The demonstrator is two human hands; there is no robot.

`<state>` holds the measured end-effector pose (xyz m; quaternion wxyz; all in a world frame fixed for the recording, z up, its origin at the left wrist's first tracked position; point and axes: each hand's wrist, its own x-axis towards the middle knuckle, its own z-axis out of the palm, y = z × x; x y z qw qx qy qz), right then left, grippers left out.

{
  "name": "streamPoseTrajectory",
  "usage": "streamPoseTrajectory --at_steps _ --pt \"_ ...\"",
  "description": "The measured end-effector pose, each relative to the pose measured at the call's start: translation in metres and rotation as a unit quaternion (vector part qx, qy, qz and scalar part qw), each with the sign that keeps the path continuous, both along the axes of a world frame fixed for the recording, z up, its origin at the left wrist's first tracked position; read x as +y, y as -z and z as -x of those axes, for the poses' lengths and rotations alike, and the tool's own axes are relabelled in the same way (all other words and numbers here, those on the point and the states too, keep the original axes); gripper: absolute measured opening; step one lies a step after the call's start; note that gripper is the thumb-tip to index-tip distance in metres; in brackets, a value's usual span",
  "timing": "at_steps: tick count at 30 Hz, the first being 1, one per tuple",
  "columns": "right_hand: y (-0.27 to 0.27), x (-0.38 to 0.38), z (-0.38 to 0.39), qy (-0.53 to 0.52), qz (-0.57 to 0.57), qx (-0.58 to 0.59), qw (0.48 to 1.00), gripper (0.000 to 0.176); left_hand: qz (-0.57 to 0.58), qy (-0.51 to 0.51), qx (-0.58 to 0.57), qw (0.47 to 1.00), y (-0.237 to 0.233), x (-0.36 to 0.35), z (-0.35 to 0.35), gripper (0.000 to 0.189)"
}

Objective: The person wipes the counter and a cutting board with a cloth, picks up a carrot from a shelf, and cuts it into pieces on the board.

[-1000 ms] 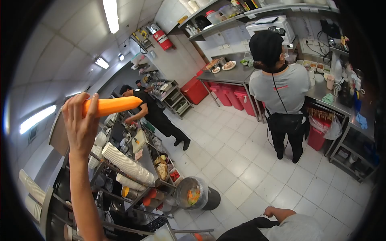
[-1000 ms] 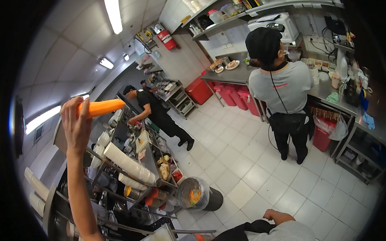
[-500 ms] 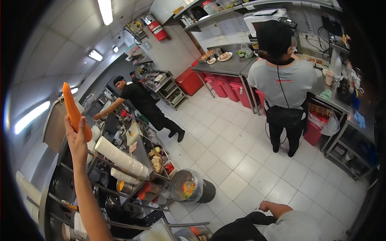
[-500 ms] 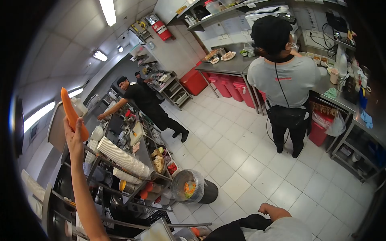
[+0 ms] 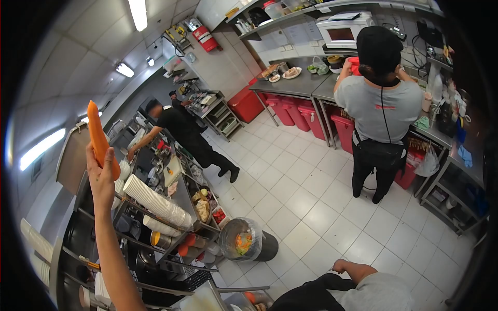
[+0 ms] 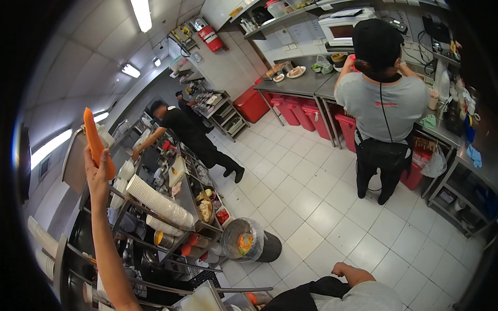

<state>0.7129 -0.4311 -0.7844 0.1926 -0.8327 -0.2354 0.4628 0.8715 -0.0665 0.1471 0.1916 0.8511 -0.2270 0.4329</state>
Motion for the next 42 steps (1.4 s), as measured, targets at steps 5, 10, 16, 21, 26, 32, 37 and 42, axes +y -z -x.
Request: streamPoseTrajectory --at_steps 5,10,16,21,26,32,37,42 --pt "0.046 0.003 -0.007 -0.041 0.024 0.069 0.996 0.034 0.001 -0.004 0.01 1.0 0.003 0.0 0.002 0.041" --pt "0.06 0.0 0.0 0.004 0.025 0.09 0.996 0.043 -0.012 -0.014 0.004 1.0 0.004 0.0 0.005 0.043" --pt "0.09 0.003 0.002 0.001 0.018 0.083 0.996 0.044 -0.009 -0.009 0.018 1.0 0.003 0.0 0.009 0.042" --pt "0.044 0.002 -0.001 0.117 0.071 0.137 0.981 0.041 -0.004 -0.005 0.026 1.0 0.003 -0.002 0.013 0.041" --pt "0.027 -0.004 0.0 -0.011 0.024 0.032 0.999 0.038 -0.007 0.007 0.024 1.0 0.004 -0.004 0.017 0.041" --pt "0.021 -0.001 -0.001 0.034 0.047 0.114 0.992 0.045 -0.033 -0.026 0.045 0.998 0.007 0.0 0.018 0.045" --pt "0.096 0.003 -0.005 0.053 0.026 0.142 0.988 0.052 -0.023 -0.015 0.045 0.999 0.011 -0.004 0.02 0.046" --pt "0.096 0.0 -0.001 0.022 0.018 0.107 0.994 0.05 -0.028 -0.012 0.063 0.998 0.016 -0.005 0.023 0.043"
